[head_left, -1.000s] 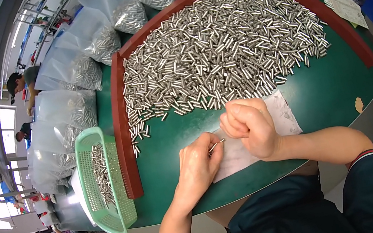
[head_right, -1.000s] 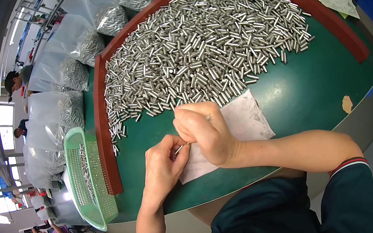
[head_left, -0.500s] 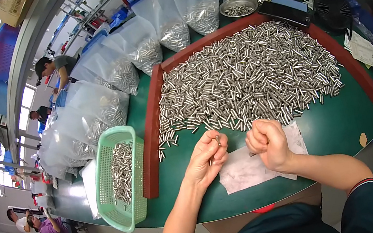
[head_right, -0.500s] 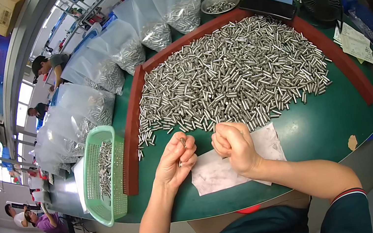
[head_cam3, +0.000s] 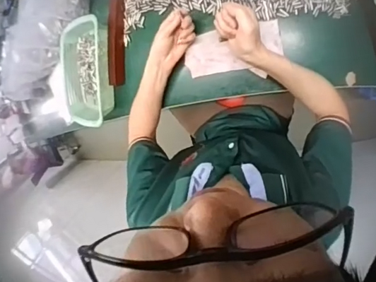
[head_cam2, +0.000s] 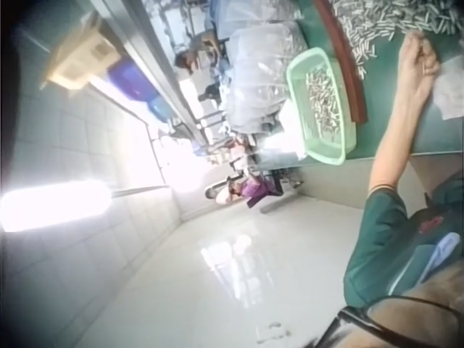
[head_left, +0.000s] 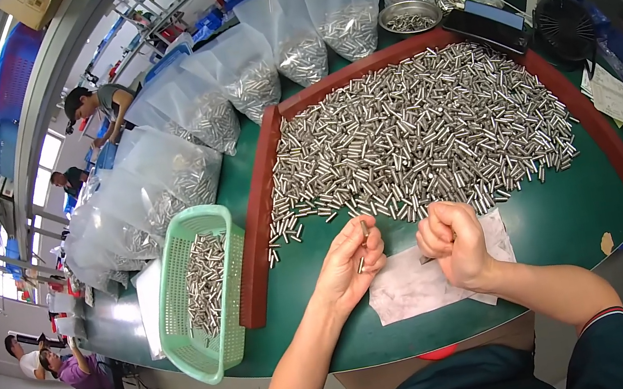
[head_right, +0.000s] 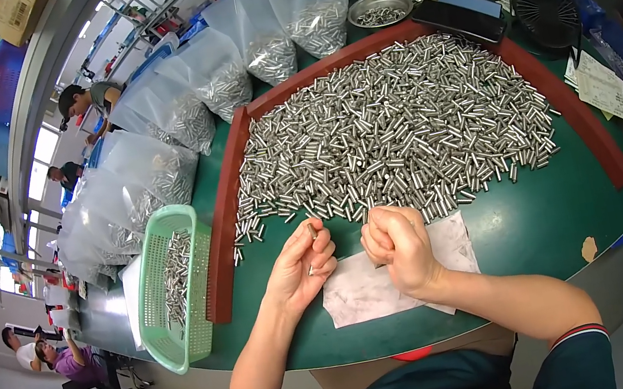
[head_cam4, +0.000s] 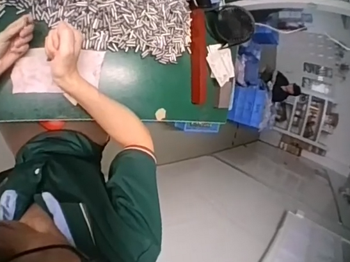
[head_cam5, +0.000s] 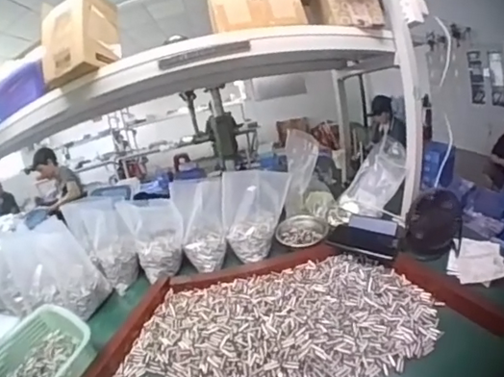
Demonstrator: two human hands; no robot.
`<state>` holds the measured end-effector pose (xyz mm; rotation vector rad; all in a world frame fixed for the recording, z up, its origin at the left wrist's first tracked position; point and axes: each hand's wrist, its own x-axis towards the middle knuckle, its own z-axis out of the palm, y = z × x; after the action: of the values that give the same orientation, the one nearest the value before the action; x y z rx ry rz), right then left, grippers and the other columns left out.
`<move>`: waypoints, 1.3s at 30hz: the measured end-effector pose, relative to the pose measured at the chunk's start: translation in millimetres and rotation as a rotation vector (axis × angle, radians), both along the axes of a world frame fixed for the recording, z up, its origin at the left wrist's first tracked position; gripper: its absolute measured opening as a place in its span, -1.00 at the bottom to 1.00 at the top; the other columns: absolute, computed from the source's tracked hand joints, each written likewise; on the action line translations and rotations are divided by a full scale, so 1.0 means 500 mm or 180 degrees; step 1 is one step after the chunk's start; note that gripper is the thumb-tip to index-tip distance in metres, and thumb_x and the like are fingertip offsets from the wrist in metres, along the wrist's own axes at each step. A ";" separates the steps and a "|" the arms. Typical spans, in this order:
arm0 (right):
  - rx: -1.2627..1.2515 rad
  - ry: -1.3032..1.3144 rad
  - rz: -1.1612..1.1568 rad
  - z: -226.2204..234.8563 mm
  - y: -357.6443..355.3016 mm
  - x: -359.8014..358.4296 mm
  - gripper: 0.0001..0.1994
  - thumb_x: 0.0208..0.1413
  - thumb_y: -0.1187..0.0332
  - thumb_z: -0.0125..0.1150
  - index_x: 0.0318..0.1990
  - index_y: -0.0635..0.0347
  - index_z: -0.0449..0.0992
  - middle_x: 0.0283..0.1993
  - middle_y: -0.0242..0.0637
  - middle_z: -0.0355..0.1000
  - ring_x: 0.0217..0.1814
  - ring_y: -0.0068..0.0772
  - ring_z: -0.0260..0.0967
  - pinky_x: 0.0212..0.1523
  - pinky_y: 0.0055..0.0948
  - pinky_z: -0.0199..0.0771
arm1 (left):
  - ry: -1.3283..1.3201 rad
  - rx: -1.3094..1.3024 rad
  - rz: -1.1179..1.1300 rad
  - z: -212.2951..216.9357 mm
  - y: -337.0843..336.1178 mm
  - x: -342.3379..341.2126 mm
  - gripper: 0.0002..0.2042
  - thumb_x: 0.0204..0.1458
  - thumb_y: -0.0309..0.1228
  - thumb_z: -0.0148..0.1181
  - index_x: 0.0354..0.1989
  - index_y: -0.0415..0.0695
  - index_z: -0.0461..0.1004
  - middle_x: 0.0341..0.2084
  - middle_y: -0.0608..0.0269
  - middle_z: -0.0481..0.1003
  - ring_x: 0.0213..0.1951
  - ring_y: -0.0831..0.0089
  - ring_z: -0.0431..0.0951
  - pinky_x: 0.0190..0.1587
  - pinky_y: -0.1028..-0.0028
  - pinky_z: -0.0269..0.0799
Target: Manually inspecting, wiping, and sorting small cylindrical metal pins at a factory workbench.
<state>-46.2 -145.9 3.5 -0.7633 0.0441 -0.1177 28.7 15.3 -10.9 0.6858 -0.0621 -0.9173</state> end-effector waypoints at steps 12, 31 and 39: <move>0.0037 0.0055 -0.0004 0.003 -0.002 0.003 -0.65 0.03 0.32 -0.25 -0.78 0.10 -0.01 -0.84 -0.47 -0.09 -0.78 -0.65 -0.27 -0.72 -0.59 -0.24 | 0.0624 0.0075 0.0506 0.006 0.016 0.014 -0.81 0.08 -0.33 -0.15 -0.32 -0.22 0.30 -0.36 0.06 0.43 -0.33 0.26 0.48 -0.33 0.43 0.44; -0.0024 0.0128 -0.0028 0.004 -0.003 0.005 -0.65 0.02 0.33 -0.26 -0.79 0.10 -0.02 -0.85 -0.46 -0.10 -0.78 -0.65 -0.28 -0.73 -0.58 -0.25 | -0.4580 0.4498 0.1234 -0.011 0.036 0.070 -0.88 -0.19 -0.46 0.19 -0.54 -0.23 0.40 -0.82 0.32 0.25 -0.76 0.51 0.22 -0.66 0.50 0.13; 0.0051 0.0159 -0.0024 0.002 -0.004 0.003 -0.65 0.02 0.33 -0.25 -0.79 0.09 -0.02 -0.85 -0.46 -0.10 -0.78 -0.65 -0.28 -0.73 -0.58 -0.26 | -0.0126 0.0171 0.0310 0.001 0.038 0.049 -0.95 -0.01 -0.45 0.04 -0.43 -0.11 0.33 -0.48 0.25 0.36 -0.68 0.74 0.07 -0.62 0.73 0.01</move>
<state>-44.6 -147.9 4.7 -0.7500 0.0952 -0.1053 53.2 34.1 -10.4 0.7506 -0.0390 -0.8142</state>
